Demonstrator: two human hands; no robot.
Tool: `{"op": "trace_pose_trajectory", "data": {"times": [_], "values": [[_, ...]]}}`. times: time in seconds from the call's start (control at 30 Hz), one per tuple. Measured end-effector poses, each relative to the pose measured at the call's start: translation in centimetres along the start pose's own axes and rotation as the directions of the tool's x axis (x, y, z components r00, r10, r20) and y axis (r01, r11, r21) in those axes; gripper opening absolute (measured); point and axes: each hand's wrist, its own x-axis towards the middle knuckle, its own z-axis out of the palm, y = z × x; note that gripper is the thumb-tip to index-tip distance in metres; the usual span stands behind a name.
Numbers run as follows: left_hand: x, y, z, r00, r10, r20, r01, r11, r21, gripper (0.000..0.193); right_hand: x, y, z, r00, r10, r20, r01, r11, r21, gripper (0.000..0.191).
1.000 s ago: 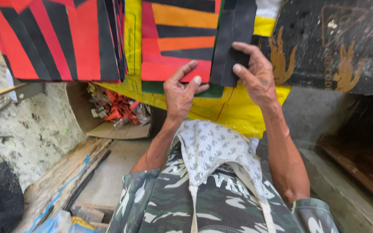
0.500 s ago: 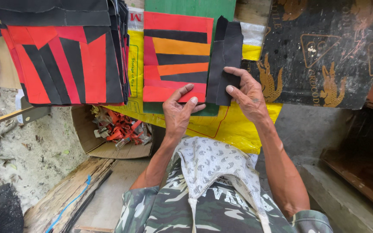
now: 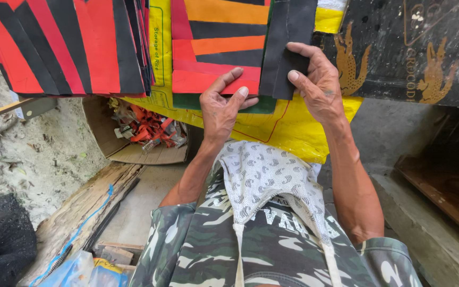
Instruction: The person aligns black rubber strips against patterned red, orange and black rubber sheets on the work table, presses the pieces together, and stacks the matched sheets with a pile of finished sheets. They work through the stack one sheet at a time by hand.
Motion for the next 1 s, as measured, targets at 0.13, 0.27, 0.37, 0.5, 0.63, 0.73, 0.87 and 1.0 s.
{"op": "trace_pose_trajectory", "data": {"times": [0.13, 0.27, 0.37, 0.5, 0.63, 0.73, 0.87, 1.0], "values": [[0.0, -0.08, 0.0, 1.0, 0.014, 0.007, -0.014, 1.0, -0.012, 0.048, -0.05, 0.08, -0.04, 1.0, 0.011, -0.014, -0.012, 0.999, -0.033, 0.049], [0.01, -0.19, -0.03, 1.0, 0.022, 0.014, -0.021, 1.0, -0.011, 0.047, -0.04, 0.12, -0.05, 1.0, -0.004, -0.008, 0.003, 0.999, -0.032, 0.049], [0.01, -0.25, -0.06, 1.0, 0.022, 0.015, -0.022, 1.0, -0.011, 0.048, -0.04, 0.14, -0.02, 1.0, 0.002, -0.005, -0.002, 1.0, -0.011, 0.049], [-0.03, -0.27, -0.09, 1.0, 0.019, 0.015, -0.019, 1.0, -0.012, 0.047, -0.04, 0.02, 0.06, 1.0, 0.003, -0.001, -0.003, 1.0, 0.005, 0.049], [-0.03, -0.29, -0.07, 1.0, 0.024, 0.017, -0.024, 1.0, 0.01, 0.047, -0.06, -0.13, 0.16, 1.0, 0.011, -0.006, -0.011, 1.0, 0.006, 0.049], [-0.01, -0.37, -0.02, 1.0, 0.02, 0.013, -0.02, 1.0, -0.012, 0.047, -0.09, -0.16, 0.21, 1.0, 0.011, -0.008, -0.011, 1.0, -0.002, 0.049], [0.01, -0.43, -0.02, 0.999, 0.028, 0.015, -0.028, 1.0, -0.006, 0.047, -0.08, -0.09, 0.23, 1.0, 0.002, -0.01, -0.002, 1.0, -0.004, 0.049], [0.01, -0.4, -0.06, 0.999, 0.031, 0.019, -0.032, 0.999, 0.007, 0.047, -0.08, -0.09, 0.21, 1.0, -0.004, -0.01, 0.003, 0.999, -0.047, 0.047]]}}
